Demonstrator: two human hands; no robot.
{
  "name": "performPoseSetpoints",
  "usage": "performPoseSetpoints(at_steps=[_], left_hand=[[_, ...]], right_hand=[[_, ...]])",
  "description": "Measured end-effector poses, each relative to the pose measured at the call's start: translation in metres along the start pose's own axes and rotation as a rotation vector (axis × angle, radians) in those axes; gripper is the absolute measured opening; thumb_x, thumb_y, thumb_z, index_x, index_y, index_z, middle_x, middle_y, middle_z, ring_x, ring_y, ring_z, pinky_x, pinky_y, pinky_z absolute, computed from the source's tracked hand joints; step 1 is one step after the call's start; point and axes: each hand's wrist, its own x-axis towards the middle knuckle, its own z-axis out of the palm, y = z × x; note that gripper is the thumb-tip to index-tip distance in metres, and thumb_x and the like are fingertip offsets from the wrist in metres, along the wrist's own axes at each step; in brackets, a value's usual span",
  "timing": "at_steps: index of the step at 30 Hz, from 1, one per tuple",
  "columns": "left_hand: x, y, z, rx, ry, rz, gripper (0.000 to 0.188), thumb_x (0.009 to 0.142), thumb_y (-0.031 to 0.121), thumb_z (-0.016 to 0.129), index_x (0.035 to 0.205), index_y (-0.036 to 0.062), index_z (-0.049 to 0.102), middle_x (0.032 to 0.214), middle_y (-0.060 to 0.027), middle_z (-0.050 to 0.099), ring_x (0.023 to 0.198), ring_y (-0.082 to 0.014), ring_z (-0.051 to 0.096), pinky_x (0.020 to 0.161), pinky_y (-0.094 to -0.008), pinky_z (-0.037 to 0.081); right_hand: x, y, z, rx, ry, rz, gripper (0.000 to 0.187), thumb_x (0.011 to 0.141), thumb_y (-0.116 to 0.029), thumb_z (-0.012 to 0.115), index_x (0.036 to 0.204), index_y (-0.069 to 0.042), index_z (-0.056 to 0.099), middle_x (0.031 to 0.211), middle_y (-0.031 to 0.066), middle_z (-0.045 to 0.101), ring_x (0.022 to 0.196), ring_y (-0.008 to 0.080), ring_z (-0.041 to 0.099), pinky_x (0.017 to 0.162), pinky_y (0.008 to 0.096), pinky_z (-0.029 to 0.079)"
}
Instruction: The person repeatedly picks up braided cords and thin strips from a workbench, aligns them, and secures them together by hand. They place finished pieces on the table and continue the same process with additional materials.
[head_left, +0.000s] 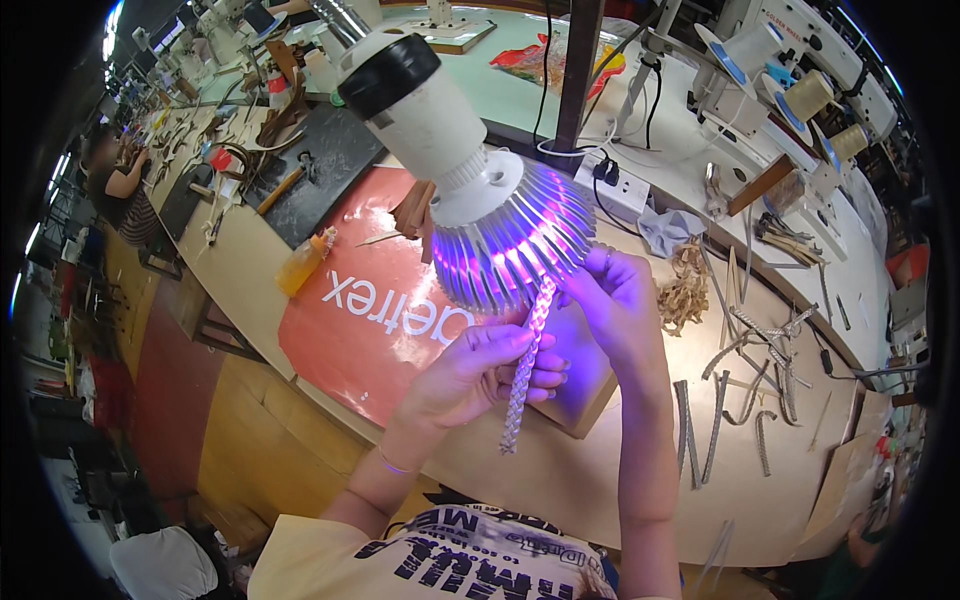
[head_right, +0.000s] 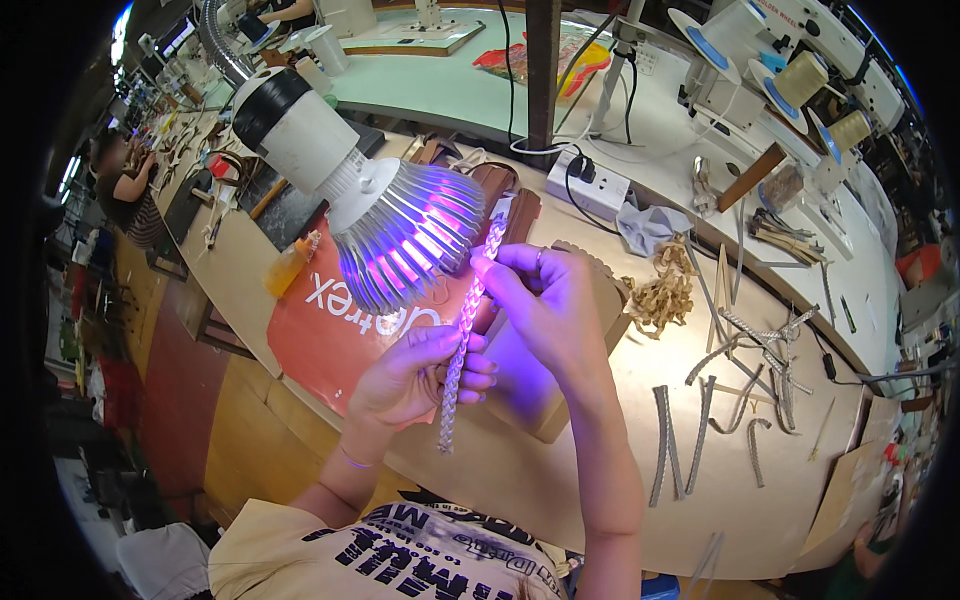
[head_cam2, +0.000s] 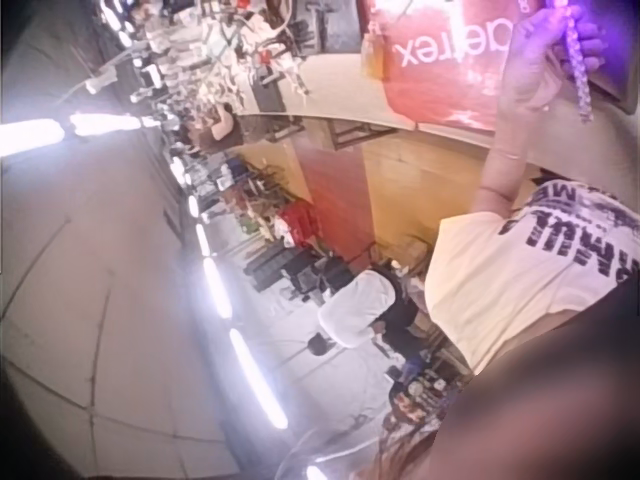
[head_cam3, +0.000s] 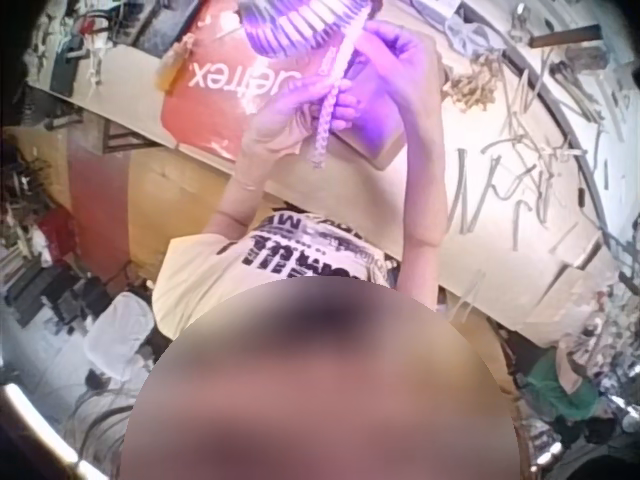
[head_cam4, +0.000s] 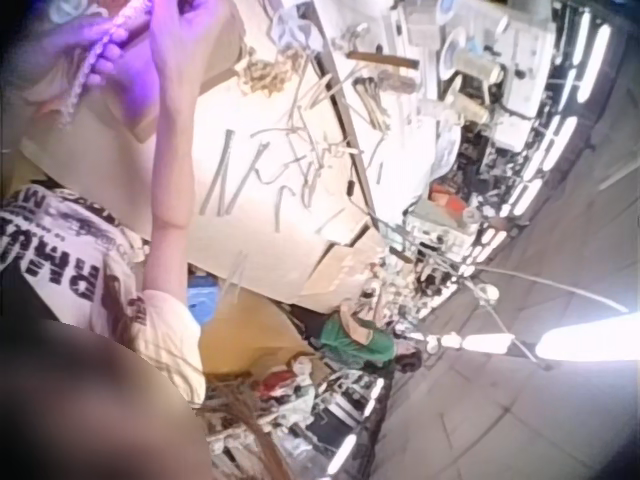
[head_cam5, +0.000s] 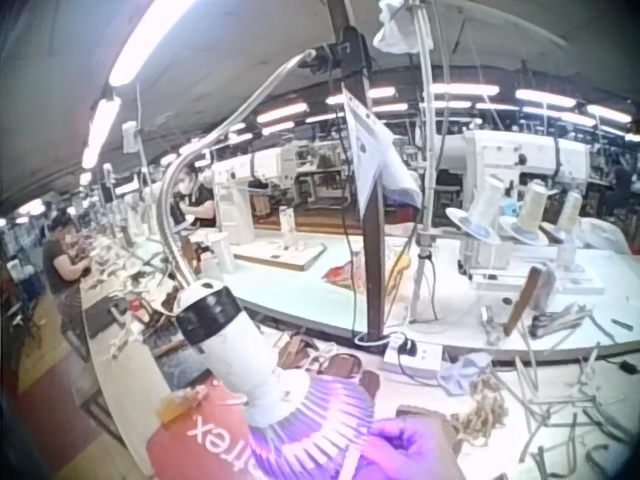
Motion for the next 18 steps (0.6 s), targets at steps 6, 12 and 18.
performPoseSetpoints(at_steps=[6,12,18], left_hand=[[-0.003,-0.008,0.018,0.491,0.196,0.113,0.018,0.097,0.007,0.064,0.108,-0.0069,0.065,0.101,-0.0201,0.072,0.091,-0.0270,0.074,0.081,-0.0366,0.063],[-0.001,-0.033,0.036,0.708,0.304,0.443,0.008,0.091,-0.001,0.071,0.098,-0.0043,0.069,0.091,-0.0075,0.073,0.081,-0.0075,0.068,0.071,-0.0207,0.057],[0.003,-0.032,0.035,0.780,0.321,0.444,0.009,0.089,-0.006,0.070,0.097,-0.0080,0.067,0.091,-0.0101,0.073,0.080,-0.0138,0.071,0.073,-0.0252,0.059]], right_hand=[[-0.002,0.004,-0.004,0.056,-0.130,-0.007,0.025,0.095,-0.014,0.068,0.114,0.003,0.070,0.095,0.0020,0.071,0.084,0.0049,0.062,0.075,0.0217,0.049],[-0.002,0.006,-0.011,0.176,-0.242,0.037,0.029,0.097,-0.012,0.066,0.121,0.004,0.066,0.106,0.0021,0.070,0.093,0.0058,0.062,0.085,0.0232,0.050],[-0.009,0.008,-0.015,0.148,-0.140,-0.100,0.028,0.096,-0.010,0.067,0.121,0.002,0.066,0.106,0.0024,0.069,0.095,0.0071,0.062,0.086,0.0245,0.051]])
